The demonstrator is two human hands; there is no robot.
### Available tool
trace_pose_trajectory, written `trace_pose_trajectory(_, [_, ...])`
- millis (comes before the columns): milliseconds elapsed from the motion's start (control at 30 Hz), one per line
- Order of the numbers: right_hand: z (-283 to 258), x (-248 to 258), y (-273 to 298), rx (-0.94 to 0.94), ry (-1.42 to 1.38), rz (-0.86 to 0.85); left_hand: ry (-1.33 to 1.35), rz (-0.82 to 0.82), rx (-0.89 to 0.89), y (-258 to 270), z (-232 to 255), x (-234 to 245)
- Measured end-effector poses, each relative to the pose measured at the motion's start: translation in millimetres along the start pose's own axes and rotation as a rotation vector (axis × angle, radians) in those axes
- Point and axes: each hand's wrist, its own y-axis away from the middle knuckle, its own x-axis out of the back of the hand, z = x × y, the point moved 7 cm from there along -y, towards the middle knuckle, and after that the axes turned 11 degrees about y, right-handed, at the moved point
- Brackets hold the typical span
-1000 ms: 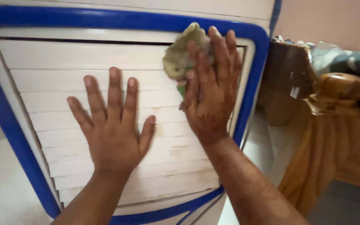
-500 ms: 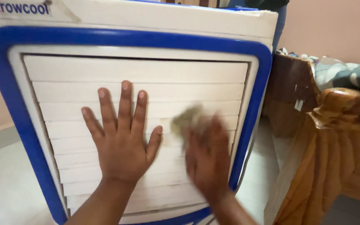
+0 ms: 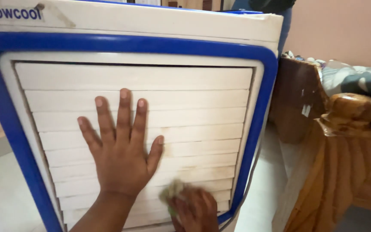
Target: The person wipes the exterior surfaces of a portable air cooler using a green cloth. They clean the lower front grille, the top control panel, the side vents, and the upper front grille, moving around the unit to reach different areas.
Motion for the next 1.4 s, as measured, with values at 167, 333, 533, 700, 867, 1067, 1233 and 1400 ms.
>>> trace_pose_trajectory(167, [22,20,-10,0.04,0.134,0.127,-0.003,0.024,-0.015,0,0,0])
trace_pose_trajectory(333, [40,60,-96,-0.104,0.276,0.25,-0.031,-0.012,0.017,0,-6,-7])
trace_pose_trajectory(533, [51,72,-160,-0.149,0.237,0.397,-0.053,-0.029,0.023,2,-3,-7])
trace_pose_trajectory(700, [38,35,-61,-0.178,0.282,0.114,-0.026,-0.002,0.007,3,0,-1])
trace_pose_trajectory(867, [27,27,21,-0.173,0.143,0.084,0.002,0.04,-0.002,1,4,6])
trace_pose_trajectory(1067, [6,76,-73,-0.145,0.082,0.214,-0.006,0.045,0.01,1,0,2])
trace_pose_trajectory(1233, [-23,60,-190,-0.083,0.061,0.393,-0.031,0.029,0.022,-1,-2,0])
trace_pose_trajectory(1400, [-31,41,-176,-0.155,0.091,0.391,-0.111,0.0,0.03,-2,-6,-6])
